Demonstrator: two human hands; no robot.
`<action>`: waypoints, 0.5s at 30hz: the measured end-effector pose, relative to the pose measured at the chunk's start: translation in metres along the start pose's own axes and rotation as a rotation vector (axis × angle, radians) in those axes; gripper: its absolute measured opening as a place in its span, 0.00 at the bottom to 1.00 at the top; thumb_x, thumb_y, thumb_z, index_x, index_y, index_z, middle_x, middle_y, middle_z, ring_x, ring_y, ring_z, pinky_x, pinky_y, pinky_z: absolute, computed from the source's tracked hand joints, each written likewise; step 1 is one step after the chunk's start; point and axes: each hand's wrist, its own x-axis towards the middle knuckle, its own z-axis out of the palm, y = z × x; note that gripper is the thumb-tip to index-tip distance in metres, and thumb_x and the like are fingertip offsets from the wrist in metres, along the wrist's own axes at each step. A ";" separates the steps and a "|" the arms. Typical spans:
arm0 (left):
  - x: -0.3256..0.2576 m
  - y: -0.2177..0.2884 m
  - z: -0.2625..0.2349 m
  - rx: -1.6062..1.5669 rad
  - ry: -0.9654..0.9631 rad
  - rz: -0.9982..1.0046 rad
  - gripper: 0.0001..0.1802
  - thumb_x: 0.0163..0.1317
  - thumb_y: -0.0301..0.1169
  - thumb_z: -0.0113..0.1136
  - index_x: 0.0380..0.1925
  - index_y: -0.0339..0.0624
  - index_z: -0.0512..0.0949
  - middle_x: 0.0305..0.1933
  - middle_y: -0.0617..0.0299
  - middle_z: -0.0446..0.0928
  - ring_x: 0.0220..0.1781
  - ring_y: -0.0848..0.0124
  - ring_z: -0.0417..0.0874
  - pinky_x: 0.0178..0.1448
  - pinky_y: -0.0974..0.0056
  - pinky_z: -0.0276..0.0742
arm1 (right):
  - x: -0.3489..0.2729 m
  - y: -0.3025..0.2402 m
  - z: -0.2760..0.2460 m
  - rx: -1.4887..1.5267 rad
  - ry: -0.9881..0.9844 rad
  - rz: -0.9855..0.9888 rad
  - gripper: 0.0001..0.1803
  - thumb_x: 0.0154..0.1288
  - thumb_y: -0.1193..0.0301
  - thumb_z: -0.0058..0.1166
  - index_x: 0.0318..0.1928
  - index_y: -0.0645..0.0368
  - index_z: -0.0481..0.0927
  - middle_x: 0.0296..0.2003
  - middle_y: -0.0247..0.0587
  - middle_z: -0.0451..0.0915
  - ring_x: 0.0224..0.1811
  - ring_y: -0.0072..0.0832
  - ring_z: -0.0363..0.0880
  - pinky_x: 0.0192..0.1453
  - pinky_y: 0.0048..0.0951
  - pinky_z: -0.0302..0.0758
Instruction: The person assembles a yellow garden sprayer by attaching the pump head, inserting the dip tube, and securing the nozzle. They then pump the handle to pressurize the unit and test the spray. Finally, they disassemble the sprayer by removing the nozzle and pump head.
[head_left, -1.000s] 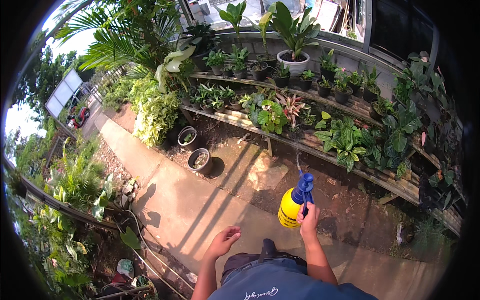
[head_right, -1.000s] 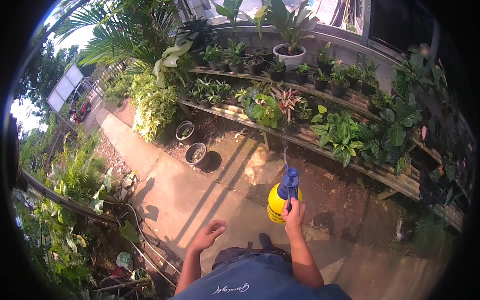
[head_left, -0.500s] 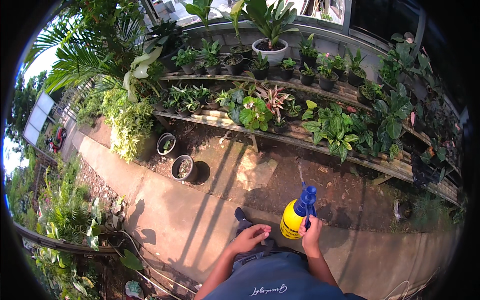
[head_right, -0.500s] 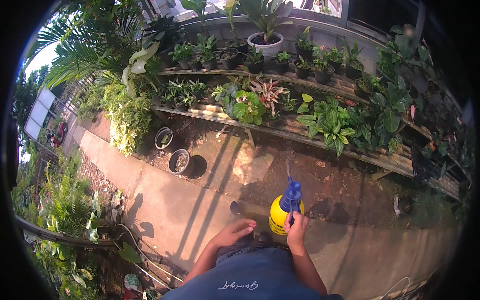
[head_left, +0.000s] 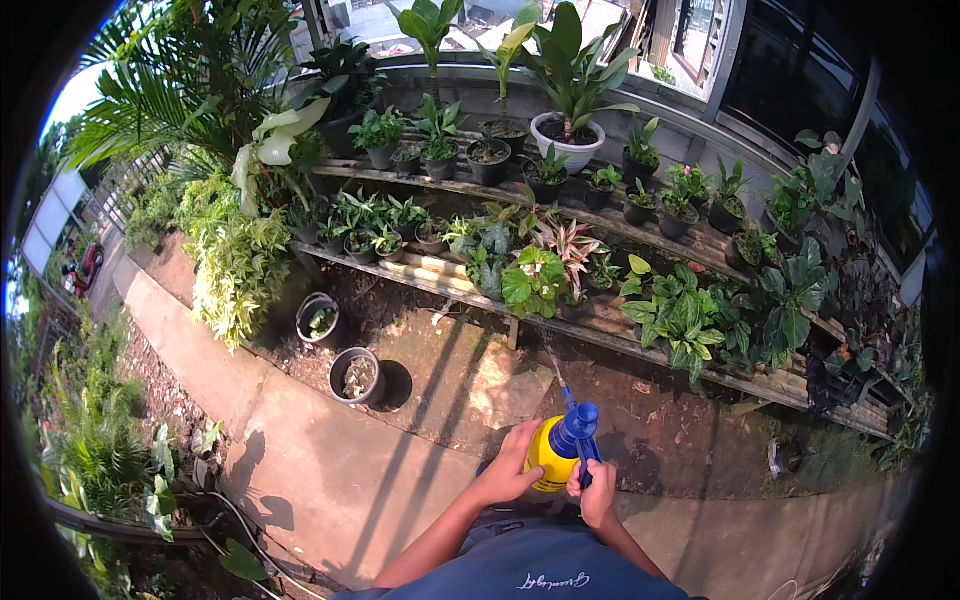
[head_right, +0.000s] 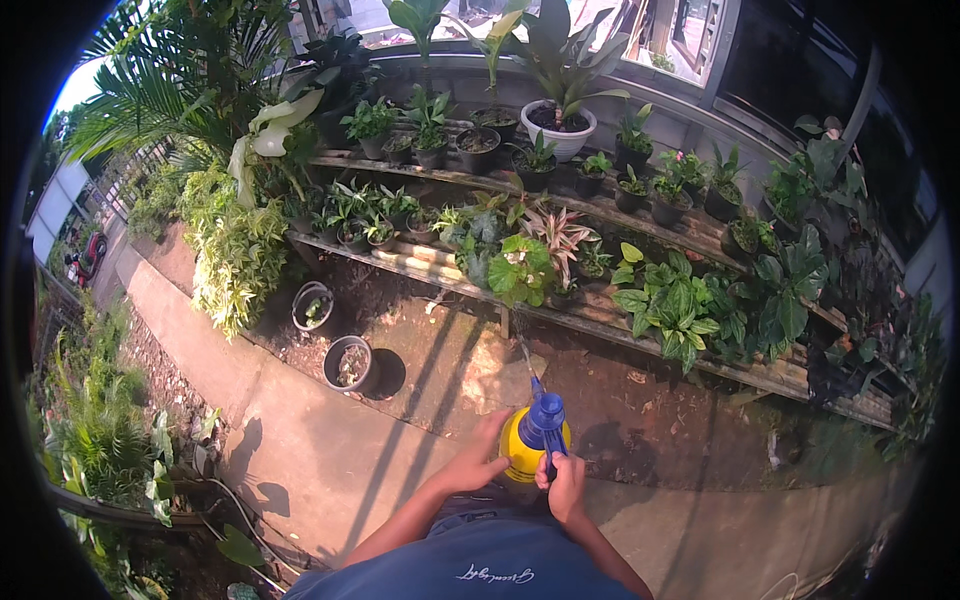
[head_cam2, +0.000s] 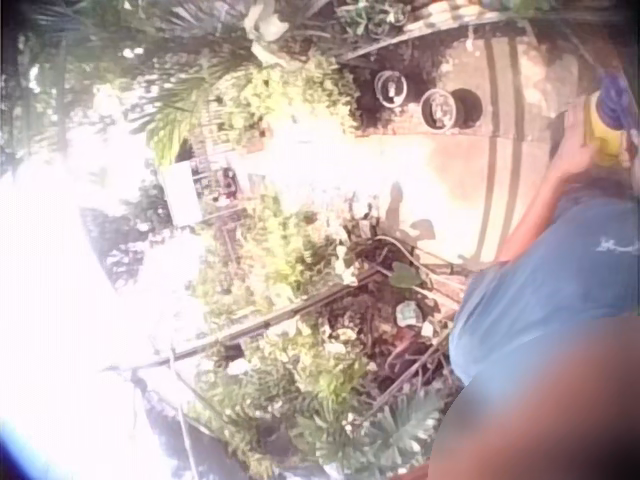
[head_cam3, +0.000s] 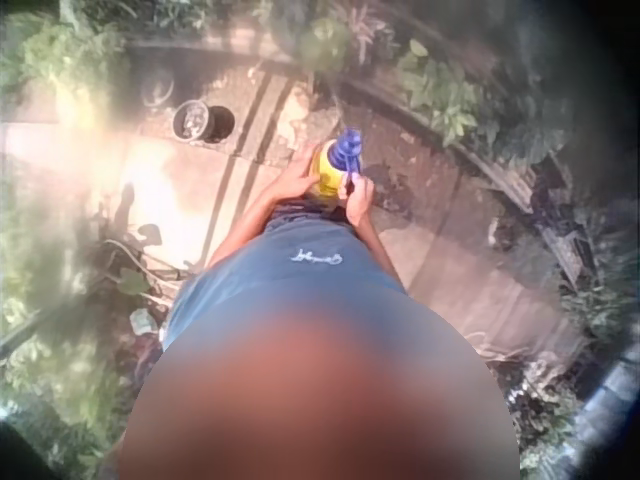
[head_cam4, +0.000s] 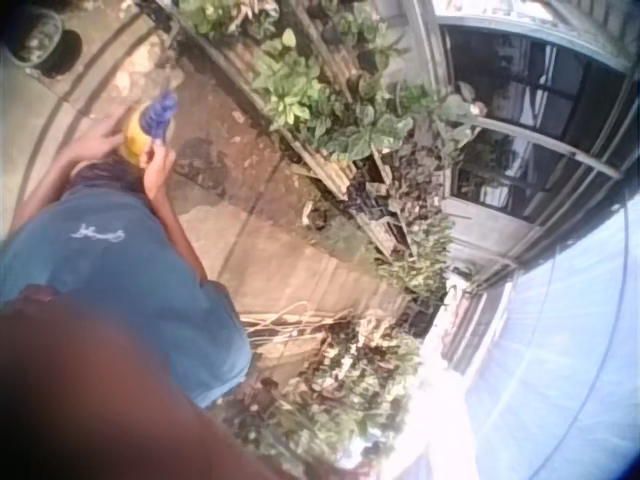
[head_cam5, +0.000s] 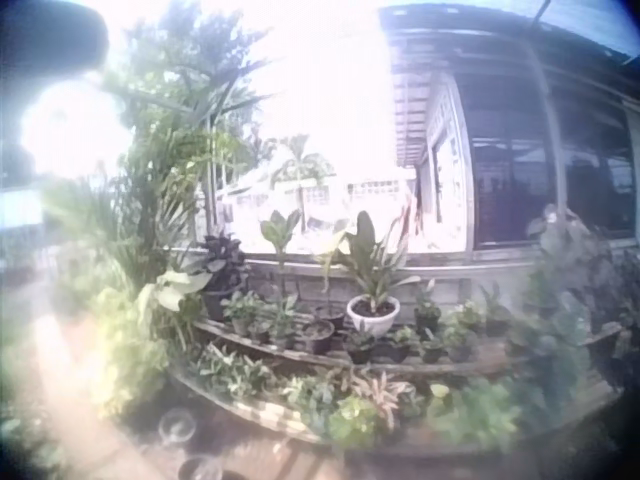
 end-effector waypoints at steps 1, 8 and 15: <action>0.008 -0.007 -0.006 0.128 -0.033 0.051 0.51 0.54 0.39 0.74 0.74 0.31 0.58 0.72 0.38 0.65 0.76 0.41 0.66 0.81 0.47 0.56 | 0.001 0.002 0.009 0.036 -0.026 0.008 0.19 0.74 0.63 0.41 0.30 0.65 0.74 0.20 0.37 0.72 0.21 0.23 0.70 0.26 0.26 0.65; 0.022 -0.039 -0.032 -0.159 -0.103 -0.027 0.51 0.49 0.43 0.80 0.67 0.32 0.65 0.63 0.42 0.75 0.71 0.44 0.73 0.81 0.48 0.58 | 0.021 -0.009 0.048 -0.169 -0.354 0.144 0.19 0.76 0.67 0.41 0.33 0.69 0.78 0.25 0.44 0.80 0.28 0.30 0.82 0.36 0.33 0.80; 0.027 -0.062 -0.051 -0.389 -0.143 0.018 0.53 0.49 0.39 0.82 0.73 0.40 0.63 0.70 0.52 0.72 0.74 0.59 0.72 0.78 0.53 0.64 | 0.047 -0.044 0.076 -0.786 -0.651 -0.124 0.16 0.78 0.70 0.45 0.45 0.67 0.86 0.37 0.46 0.90 0.42 0.36 0.91 0.54 0.35 0.84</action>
